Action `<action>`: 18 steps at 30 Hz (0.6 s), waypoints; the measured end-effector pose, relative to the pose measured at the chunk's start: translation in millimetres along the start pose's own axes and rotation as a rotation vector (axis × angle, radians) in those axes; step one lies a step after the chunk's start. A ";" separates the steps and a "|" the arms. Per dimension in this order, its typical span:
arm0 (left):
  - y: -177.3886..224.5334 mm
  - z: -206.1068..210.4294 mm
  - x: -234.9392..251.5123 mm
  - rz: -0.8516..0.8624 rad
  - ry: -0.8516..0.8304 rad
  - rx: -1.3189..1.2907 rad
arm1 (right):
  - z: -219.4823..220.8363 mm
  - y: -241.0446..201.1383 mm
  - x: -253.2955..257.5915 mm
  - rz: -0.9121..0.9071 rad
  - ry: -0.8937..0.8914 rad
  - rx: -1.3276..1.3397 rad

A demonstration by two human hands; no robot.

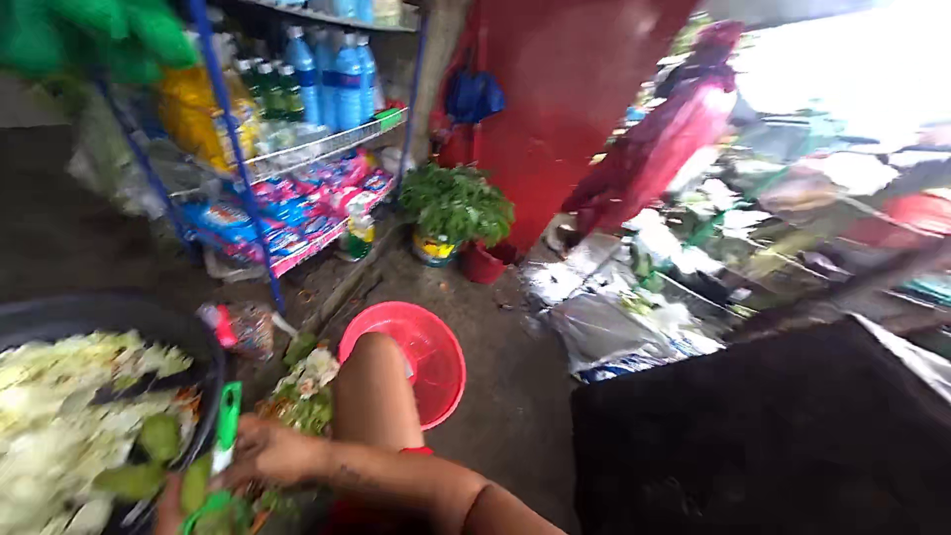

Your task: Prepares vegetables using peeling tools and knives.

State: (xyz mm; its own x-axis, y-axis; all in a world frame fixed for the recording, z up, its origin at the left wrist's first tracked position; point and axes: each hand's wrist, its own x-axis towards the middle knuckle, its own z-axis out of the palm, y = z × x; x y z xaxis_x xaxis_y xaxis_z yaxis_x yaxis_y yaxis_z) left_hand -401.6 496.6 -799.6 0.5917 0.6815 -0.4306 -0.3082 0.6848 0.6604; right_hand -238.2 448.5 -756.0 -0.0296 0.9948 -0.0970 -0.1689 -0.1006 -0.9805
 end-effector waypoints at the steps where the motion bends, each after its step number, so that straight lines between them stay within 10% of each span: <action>1: -0.5 4.4 -2.5 -0.006 0.063 0.026 | -2.8 -5.2 1.7 -0.001 0.043 -0.019; 8: 7.5 11.6 -5.7 -0.128 0.134 0.102 | -85.6 4.2 64.3 -0.094 0.552 -0.324; 18: 4.5 18.9 0.6 0.045 0.269 0.177 | -16.1 -9.7 19.7 0.007 0.051 0.038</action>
State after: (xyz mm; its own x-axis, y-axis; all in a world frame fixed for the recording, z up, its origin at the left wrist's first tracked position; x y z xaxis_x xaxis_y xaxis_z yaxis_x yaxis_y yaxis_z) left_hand -388.5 495.2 -785.3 0.3546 0.7703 -0.5300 -0.1817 0.6128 0.7691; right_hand -221.4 469.2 -751.2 0.0196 0.9934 -0.1130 -0.2064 -0.1066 -0.9726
